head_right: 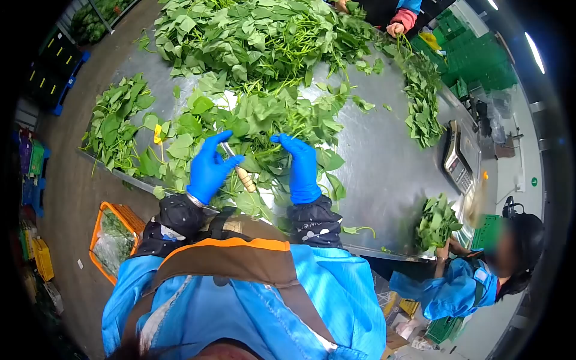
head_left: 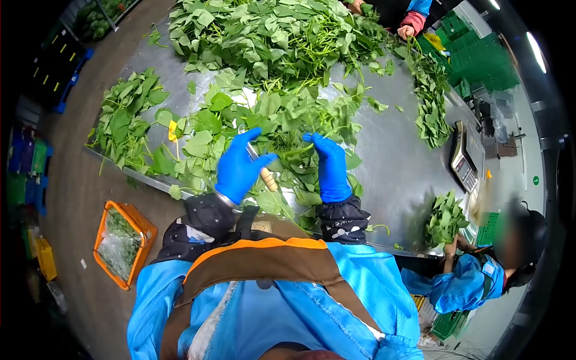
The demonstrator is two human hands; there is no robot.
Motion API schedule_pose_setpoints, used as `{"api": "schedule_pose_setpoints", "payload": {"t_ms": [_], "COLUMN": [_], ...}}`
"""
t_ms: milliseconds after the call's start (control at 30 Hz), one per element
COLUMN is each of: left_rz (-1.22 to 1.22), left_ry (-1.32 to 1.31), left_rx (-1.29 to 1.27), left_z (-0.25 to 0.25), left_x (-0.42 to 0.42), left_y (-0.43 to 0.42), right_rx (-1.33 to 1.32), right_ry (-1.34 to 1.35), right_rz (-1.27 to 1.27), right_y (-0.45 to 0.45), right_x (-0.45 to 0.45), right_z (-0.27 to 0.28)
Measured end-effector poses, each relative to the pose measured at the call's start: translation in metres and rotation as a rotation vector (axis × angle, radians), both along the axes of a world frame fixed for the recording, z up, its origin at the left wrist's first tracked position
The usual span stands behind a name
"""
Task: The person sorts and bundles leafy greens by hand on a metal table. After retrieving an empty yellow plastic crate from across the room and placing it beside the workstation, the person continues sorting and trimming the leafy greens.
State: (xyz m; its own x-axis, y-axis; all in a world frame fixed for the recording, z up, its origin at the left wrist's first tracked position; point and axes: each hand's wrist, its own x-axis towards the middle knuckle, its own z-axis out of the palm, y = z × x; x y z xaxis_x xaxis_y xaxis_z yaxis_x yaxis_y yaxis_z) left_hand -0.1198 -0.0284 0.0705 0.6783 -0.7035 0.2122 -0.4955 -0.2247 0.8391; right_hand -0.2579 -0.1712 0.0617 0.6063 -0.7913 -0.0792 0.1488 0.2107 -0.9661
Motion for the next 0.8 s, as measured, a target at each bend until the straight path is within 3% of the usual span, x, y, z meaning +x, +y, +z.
{"api": "schedule_pose_setpoints", "payload": {"t_ms": [100, 200, 300, 367, 433, 533, 600, 633, 667, 767, 800], "left_rz": [-0.298, -0.525, -0.426, -0.323, -0.291, -0.506, -0.49, -0.485, -0.442, -0.602, -0.555], "left_ry": [0.376, 0.263, 0.571, 0.002, -0.377, 0.714, 1.045, 1.21, 1.157, 1.258, 1.227], "left_rx": [0.155, 0.262, 0.064, 0.12, 0.148, 0.104, 0.009, -0.037, -0.046, 0.029, -0.018], "left_z": [0.008, -0.03, -0.045, -0.037, -0.017, 0.027, -0.011, -0.018, -0.019, -0.024, -0.017], "left_x": [-0.022, -0.016, -0.011, 0.004, 0.016, 0.002, 0.004, 0.004, 0.001, 0.012, 0.011], "left_y": [-0.016, -0.015, 0.009, 0.017, 0.013, 0.002, -0.001, -0.005, -0.003, 0.0, -0.001], "right_rx": [0.162, 0.097, 0.079, -0.05, -0.172, -0.352, -0.342, -0.467, -0.483, -0.682, -0.552], "right_ry": [-0.14, -0.147, -0.17, -0.037, 0.125, 0.236, 0.291, 0.222, 0.413, 0.312, 0.348], "right_rz": [0.051, -0.16, -0.281, -0.189, -0.142, 0.101, 0.358, 0.429, 0.501, 0.473, 0.539], "right_y": [0.015, -0.006, -0.036, -0.033, -0.024, 0.002, 0.031, 0.045, 0.053, 0.065, 0.066], "right_x": [0.006, -0.004, -0.028, -0.03, -0.023, 0.005, 0.021, 0.031, 0.027, 0.028, 0.028], "right_z": [-0.007, 0.005, 0.026, 0.039, 0.041, 0.031, 0.021, 0.01, 0.008, -0.016, -0.014]}}
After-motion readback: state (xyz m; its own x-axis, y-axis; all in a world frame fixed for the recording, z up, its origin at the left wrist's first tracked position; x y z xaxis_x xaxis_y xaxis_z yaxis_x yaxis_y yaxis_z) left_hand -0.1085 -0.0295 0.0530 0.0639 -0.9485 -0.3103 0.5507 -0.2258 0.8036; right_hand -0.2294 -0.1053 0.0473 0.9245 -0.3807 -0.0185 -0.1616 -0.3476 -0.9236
